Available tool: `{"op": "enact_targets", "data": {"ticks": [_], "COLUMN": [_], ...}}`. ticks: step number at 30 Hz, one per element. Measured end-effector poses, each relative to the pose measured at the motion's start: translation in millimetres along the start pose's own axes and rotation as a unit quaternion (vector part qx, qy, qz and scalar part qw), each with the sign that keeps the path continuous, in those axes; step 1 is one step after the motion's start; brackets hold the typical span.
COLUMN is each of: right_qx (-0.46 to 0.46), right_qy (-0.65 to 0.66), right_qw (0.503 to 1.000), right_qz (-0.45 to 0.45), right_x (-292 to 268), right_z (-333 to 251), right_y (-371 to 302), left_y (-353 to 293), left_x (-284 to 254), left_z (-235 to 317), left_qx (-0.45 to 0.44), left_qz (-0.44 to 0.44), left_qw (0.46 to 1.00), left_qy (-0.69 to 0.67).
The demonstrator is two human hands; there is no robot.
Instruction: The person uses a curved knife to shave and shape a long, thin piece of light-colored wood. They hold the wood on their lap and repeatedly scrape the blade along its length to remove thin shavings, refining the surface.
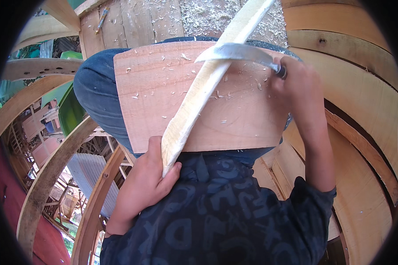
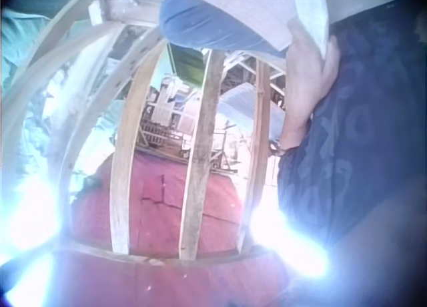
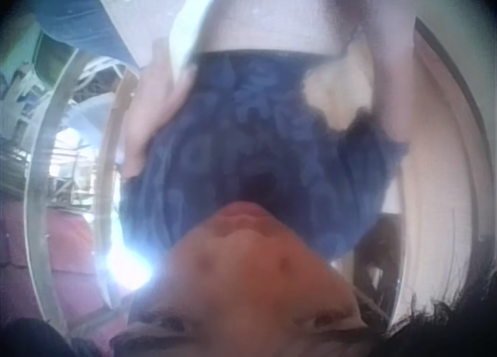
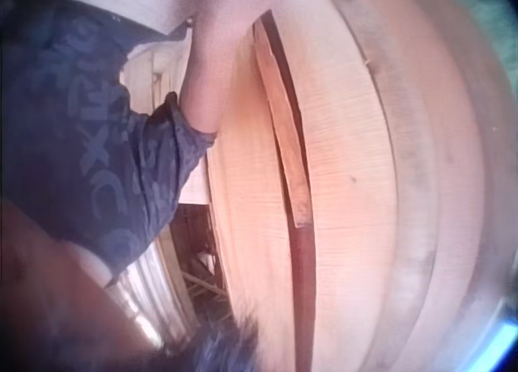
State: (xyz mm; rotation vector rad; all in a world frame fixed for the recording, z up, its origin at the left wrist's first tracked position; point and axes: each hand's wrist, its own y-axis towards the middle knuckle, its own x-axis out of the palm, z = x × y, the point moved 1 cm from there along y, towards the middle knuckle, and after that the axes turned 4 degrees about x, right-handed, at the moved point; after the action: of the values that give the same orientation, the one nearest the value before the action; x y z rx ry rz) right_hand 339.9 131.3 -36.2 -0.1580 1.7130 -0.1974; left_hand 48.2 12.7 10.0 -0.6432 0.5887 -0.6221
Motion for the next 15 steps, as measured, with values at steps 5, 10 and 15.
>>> {"op": "enact_targets", "data": {"ticks": [5,10,15], "right_qx": [0.056,-0.031,0.006], "right_qy": [-0.048,-0.008,-0.046], "right_qw": [0.996,0.999,0.998], "right_qz": [0.043,-0.011,0.041], "right_x": [-2,-4,4], "right_z": [45,-6,15], "right_y": [42,-4,37], "left_y": [0,2,-2], "left_x": [-1,-2,-2], "left_z": [4,-4,-6], "left_qx": [0.005,0.009,0.015], "left_qz": [0.001,-0.026,-0.022], "left_qw": [1.000,1.000,0.999], "left_qy": [-0.010,-0.012,-0.031]}}
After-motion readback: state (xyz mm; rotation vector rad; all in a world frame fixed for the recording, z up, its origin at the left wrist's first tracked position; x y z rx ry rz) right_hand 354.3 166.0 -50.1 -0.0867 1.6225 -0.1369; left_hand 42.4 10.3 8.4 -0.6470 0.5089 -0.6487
